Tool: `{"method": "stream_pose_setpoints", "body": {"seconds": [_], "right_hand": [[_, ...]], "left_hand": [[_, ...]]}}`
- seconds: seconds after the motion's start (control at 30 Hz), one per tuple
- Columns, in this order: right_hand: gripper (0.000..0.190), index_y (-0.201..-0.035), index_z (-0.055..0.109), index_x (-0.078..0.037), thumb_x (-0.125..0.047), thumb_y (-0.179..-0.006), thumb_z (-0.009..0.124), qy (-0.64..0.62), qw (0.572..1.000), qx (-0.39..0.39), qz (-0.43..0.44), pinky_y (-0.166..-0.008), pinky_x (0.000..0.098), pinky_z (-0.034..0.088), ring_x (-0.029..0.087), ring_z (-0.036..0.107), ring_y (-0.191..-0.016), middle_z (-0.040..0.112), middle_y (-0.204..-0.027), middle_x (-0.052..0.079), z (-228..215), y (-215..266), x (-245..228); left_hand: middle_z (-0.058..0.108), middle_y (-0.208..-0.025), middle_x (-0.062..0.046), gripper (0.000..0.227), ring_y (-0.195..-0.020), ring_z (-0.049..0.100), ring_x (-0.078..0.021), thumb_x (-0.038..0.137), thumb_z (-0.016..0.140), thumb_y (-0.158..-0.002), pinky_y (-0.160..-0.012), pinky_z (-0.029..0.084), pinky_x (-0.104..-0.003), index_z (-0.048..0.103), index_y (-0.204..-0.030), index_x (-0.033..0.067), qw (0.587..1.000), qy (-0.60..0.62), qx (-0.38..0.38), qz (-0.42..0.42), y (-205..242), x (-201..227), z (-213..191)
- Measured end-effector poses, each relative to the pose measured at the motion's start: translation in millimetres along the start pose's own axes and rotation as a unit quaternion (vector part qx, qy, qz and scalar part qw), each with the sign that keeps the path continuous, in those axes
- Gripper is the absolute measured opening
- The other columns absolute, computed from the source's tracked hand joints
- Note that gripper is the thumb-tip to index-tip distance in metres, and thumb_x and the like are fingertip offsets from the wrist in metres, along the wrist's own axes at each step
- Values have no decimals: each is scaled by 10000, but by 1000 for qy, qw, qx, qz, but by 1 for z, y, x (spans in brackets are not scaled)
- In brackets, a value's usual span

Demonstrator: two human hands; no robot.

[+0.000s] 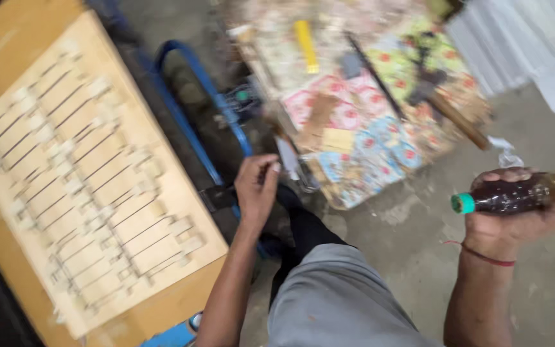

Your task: The person assembles a wooden structure by applying glue from a bottle to small wooden pieces and placing them into slots on a larger board. The person also uses a saw to cut small wooden pieces on a workbench.

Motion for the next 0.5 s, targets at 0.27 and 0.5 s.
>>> {"method": "stream_pose_setpoints", "body": {"seconds": [0.27, 0.5], "right_hand": [[459, -1013, 622, -60, -512, -1054, 690, -22, 999, 9, -42, -936, 339, 530, 175, 637, -940, 674, -1008, 43, -32, 20, -38], [486, -1079, 602, -56, -538, -1076, 664, -59, 997, 56, -16, -970, 316, 486, 165, 600, -961, 624, -1025, 33, -81, 4, -63]], "left_hand": [[620, -1211, -195, 355, -1046, 649, -351, 0, 726, -854, -870, 558, -428, 706, -1200, 79, 970, -55, -235, 9, 53, -35, 191], [520, -1361, -198, 697, -1181, 535, -392, 251, 799, -859, -992, 480, -485, 495, -1442, 20, 943, -191, -258, 86, 27, -44, 345]]}}
Point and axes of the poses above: each hand's wrist, its own y-axis away from the middle knuckle, its own z-axis out of the palm, x = y × z, the point moved 8 cm from there along -y, towards the middle knuckle
